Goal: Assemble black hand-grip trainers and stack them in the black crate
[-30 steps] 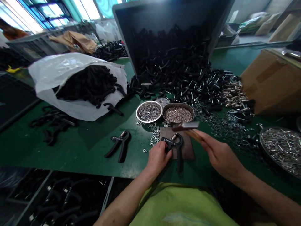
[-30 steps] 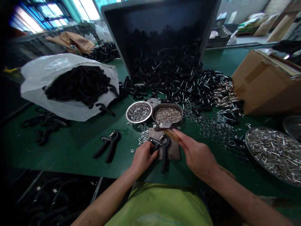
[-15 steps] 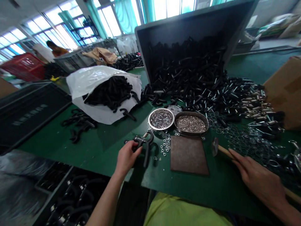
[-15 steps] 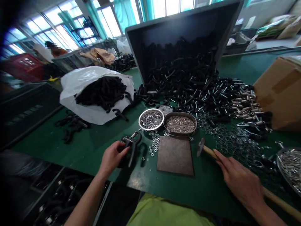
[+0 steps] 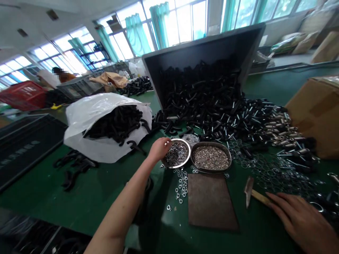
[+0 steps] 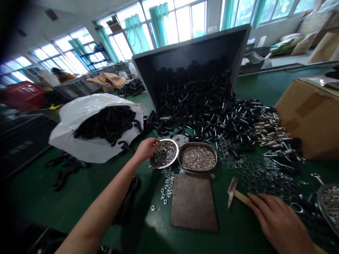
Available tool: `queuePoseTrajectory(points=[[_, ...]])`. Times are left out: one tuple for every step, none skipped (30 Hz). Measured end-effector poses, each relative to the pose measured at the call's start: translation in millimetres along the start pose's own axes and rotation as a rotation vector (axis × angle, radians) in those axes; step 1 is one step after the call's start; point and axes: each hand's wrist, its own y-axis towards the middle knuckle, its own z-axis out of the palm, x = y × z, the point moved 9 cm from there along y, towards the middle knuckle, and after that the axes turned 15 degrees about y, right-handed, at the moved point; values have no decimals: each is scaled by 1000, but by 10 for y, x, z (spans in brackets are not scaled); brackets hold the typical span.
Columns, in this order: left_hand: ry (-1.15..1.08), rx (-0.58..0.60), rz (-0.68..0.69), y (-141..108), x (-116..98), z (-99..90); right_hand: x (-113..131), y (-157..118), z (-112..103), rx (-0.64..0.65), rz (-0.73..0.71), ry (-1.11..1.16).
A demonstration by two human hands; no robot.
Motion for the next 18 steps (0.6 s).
queuePoseTrajectory(points=[[-21,21,11,302,-150,87,7,98,-14,4,5,18],[-38,42,14,578,-283,183,21,211,-23,20,5,27],[-54,67,9,821,-399,284,30,336,-34,36,10,36],[-69,94,-1,1028,-497,385,17,470,-61,36,30,53],[-84,120,-15,1197,-575,479,-11,609,-92,33,51,65],[-102,145,-32,1330,-635,562,-57,749,-128,27,70,66],[-123,165,-50,1429,-676,628,-127,886,-164,23,88,53],[-150,180,-69,1501,-700,676,-219,1016,-199,22,105,31],[-182,187,-89,1550,-707,702,-337,1135,-234,24,126,-6],[-221,184,-110,1580,-701,705,-478,1242,-271,27,152,-53],[-266,172,-132,1594,-683,684,-634,1337,-309,28,182,-106],[-318,150,-153,1592,-656,642,-795,1420,-349,24,214,-156],[-379,120,-175,1575,-623,580,-949,1493,-384,19,242,-197],[-448,86,-193,1539,-585,502,-1088,1559,-408,14,265,-227],[-524,50,-208,1483,-546,412,-1208,1619,-421,8,281,-247],[-600,20,-217,1405,-507,316,-1305,1675,-422,3,290,-258],[-663,-7,-219,1301,-469,213,-1381,1726,-411,0,295,-269],[-743,-24,-219,1171,-430,113,-1436,1773,-390,-1,296,-277]])
